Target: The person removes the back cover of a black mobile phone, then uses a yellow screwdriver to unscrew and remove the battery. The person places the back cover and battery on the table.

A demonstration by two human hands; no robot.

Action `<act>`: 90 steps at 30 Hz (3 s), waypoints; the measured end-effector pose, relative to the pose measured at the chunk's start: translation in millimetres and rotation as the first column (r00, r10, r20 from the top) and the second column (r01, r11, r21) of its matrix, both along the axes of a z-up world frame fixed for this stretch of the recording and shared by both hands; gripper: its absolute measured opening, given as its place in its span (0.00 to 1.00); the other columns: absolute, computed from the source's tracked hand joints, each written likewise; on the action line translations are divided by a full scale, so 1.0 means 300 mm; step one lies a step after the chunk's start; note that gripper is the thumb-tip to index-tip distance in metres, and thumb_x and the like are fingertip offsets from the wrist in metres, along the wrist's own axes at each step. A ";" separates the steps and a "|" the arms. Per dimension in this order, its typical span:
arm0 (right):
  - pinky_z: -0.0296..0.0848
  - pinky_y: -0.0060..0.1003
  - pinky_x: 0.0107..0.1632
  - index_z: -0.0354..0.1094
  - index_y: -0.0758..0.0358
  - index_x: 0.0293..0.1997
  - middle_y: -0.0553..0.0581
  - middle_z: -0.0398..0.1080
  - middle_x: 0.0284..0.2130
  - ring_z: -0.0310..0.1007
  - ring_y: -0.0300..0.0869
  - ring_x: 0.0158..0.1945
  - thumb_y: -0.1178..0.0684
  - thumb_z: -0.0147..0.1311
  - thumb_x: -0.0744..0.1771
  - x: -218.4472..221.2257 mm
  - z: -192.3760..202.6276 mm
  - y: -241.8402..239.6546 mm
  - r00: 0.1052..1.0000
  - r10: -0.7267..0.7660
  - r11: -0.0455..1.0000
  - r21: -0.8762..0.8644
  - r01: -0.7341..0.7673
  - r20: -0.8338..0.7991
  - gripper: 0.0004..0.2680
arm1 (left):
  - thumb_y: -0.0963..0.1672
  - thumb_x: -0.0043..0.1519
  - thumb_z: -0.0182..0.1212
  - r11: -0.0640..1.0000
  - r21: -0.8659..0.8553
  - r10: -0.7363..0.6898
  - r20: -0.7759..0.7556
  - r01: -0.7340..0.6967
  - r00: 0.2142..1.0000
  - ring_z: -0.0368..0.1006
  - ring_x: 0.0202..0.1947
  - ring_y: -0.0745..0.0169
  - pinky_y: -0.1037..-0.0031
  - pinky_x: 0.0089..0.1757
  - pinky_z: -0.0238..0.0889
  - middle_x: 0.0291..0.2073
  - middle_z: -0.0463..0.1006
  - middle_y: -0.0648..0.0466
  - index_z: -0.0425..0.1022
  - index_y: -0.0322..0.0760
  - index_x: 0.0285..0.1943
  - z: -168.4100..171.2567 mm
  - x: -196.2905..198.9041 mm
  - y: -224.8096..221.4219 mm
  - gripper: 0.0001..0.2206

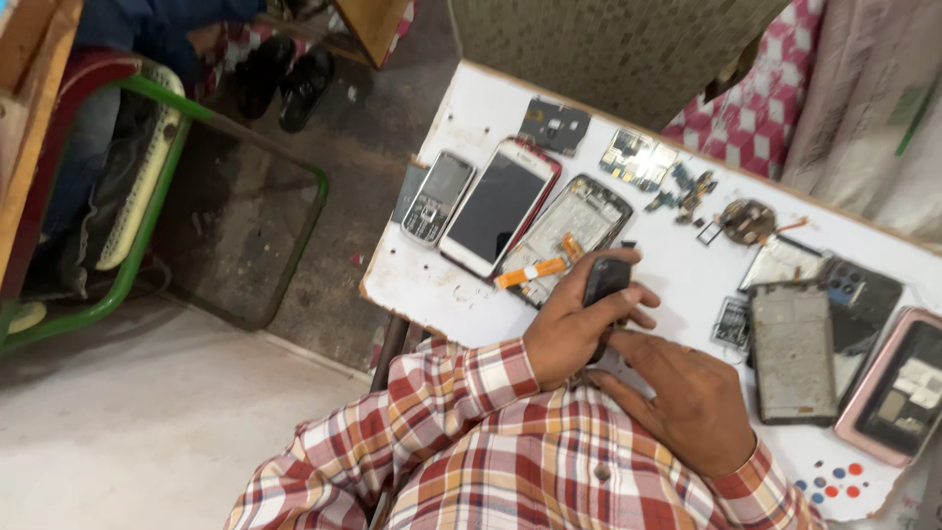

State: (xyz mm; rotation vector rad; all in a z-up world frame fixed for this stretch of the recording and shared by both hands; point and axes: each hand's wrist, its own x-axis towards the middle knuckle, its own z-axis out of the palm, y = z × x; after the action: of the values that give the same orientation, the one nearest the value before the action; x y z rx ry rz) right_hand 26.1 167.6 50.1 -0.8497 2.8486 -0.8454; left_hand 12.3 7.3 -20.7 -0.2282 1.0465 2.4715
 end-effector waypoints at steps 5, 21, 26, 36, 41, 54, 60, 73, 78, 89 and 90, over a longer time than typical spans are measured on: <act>0.76 0.35 0.39 0.75 0.62 0.45 0.56 0.78 0.38 0.79 0.42 0.37 0.51 0.68 0.61 -0.035 0.071 0.009 0.977 -0.209 0.954 -0.227 0.194 -0.043 0.13 | 0.43 0.74 0.53 0.987 -0.143 -0.094 -0.150 0.072 0.984 0.76 0.48 0.58 0.69 0.46 0.73 0.60 0.76 0.41 0.46 0.31 0.78 0.034 -0.019 -0.026 0.26; 0.67 0.26 0.36 0.74 0.74 0.43 0.52 0.71 0.31 0.67 0.33 0.33 0.63 0.61 0.66 -0.096 -0.192 0.217 0.818 -0.135 0.486 -0.682 0.546 0.559 0.05 | 0.50 0.70 0.61 0.745 -0.605 -0.481 -0.195 0.282 0.855 0.76 0.24 0.69 0.76 0.28 0.69 0.24 0.78 0.53 0.76 0.28 0.50 0.213 -0.037 -0.108 0.17; 0.73 0.28 0.36 0.75 0.73 0.44 0.56 0.76 0.30 0.72 0.35 0.32 0.62 0.62 0.65 -0.081 -0.251 0.227 0.771 -0.165 0.503 -0.621 0.602 0.615 0.06 | 0.52 0.69 0.58 0.781 -0.593 -0.376 -0.197 0.196 0.905 0.71 0.16 0.71 0.78 0.22 0.64 0.17 0.74 0.56 0.77 0.30 0.37 0.213 -0.023 -0.115 0.19; 0.76 0.32 0.37 0.75 0.74 0.48 0.60 0.79 0.32 0.76 0.39 0.33 0.58 0.62 0.65 -0.043 -0.265 0.187 0.747 -0.044 0.515 -0.626 0.586 0.663 0.10 | 0.51 0.67 0.65 0.803 -0.575 -0.371 -0.276 0.157 0.887 0.73 0.20 0.73 0.78 0.24 0.66 0.23 0.77 0.53 0.80 0.28 0.43 0.196 -0.019 -0.144 0.18; 0.77 0.33 0.38 0.75 0.74 0.48 0.60 0.78 0.34 0.76 0.39 0.34 0.57 0.61 0.66 -0.024 -0.276 0.166 0.731 -0.057 0.484 -0.622 0.615 0.680 0.10 | 0.50 0.68 0.62 0.854 -0.483 -0.357 -0.276 0.192 0.892 0.75 0.21 0.73 0.79 0.26 0.70 0.27 0.79 0.54 0.79 0.28 0.51 0.223 -0.008 -0.157 0.17; 0.76 0.37 0.40 0.68 0.72 0.53 0.61 0.76 0.40 0.75 0.43 0.38 0.57 0.57 0.71 -0.037 -0.247 0.106 0.733 0.079 0.182 -0.733 0.655 0.675 0.09 | 0.46 0.66 0.68 0.898 -0.435 -0.208 -0.289 0.066 0.934 0.76 0.26 0.75 0.81 0.30 0.71 0.28 0.81 0.52 0.80 0.27 0.50 0.147 0.030 -0.144 0.14; 0.76 0.37 0.38 0.62 0.65 0.63 0.61 0.75 0.37 0.76 0.43 0.34 0.51 0.51 0.72 -0.031 -0.218 0.080 0.784 0.025 0.191 -0.773 0.605 0.620 0.13 | 0.48 0.69 0.62 0.704 -0.686 -0.287 -0.514 -0.186 0.808 0.75 0.25 0.67 0.73 0.29 0.66 0.27 0.79 0.50 0.82 0.28 0.50 0.184 0.032 -0.168 0.16; 0.62 0.32 0.36 0.71 0.73 0.48 0.58 0.71 0.30 0.63 0.37 0.32 0.52 0.58 0.72 0.035 -0.281 0.120 0.871 -0.208 0.626 -0.623 0.469 0.446 0.10 | 0.49 0.73 0.54 0.840 -0.542 -0.313 -0.448 0.024 0.837 0.79 0.34 0.69 0.78 0.37 0.73 0.39 0.83 0.48 0.77 0.29 0.63 0.159 0.064 -0.192 0.19; 0.73 0.32 0.44 0.68 0.70 0.61 0.59 0.76 0.41 0.73 0.38 0.39 0.53 0.57 0.69 0.013 -0.256 0.095 0.859 -0.035 0.655 -0.637 0.405 0.511 0.15 | 0.48 0.73 0.56 0.930 -0.367 -0.065 -0.182 -0.007 0.981 0.77 0.26 0.68 0.80 0.28 0.70 0.35 0.82 0.48 0.78 0.29 0.63 0.113 0.064 -0.249 0.18; 0.79 0.33 0.44 0.77 0.65 0.48 0.57 0.83 0.35 0.82 0.39 0.38 0.53 0.63 0.64 -0.006 -0.153 0.029 0.844 -0.072 0.886 -0.354 0.299 0.531 0.11 | 0.49 0.68 0.59 -0.053 -0.856 -0.053 -0.511 -0.514 0.858 0.72 0.35 0.56 0.67 0.37 0.64 0.39 0.77 0.46 0.70 0.33 0.55 0.179 -0.011 -0.517 0.15; 0.79 0.33 0.42 0.77 0.64 0.47 0.57 0.83 0.35 0.83 0.39 0.37 0.53 0.63 0.63 -0.005 -0.138 0.028 0.849 -0.075 0.896 -0.338 0.287 0.523 0.10 | 0.48 0.68 0.60 -0.103 -0.818 -0.116 -0.555 -0.565 0.824 0.72 0.39 0.54 0.65 0.41 0.65 0.42 0.77 0.47 0.71 0.35 0.54 0.172 -0.013 -0.498 0.14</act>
State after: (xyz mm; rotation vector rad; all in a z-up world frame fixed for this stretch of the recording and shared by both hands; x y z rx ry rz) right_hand 24.5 176.0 8.8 -0.2944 2.3448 -1.4708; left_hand 8.4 -142.2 31.0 -0.2405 3.2514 1.2269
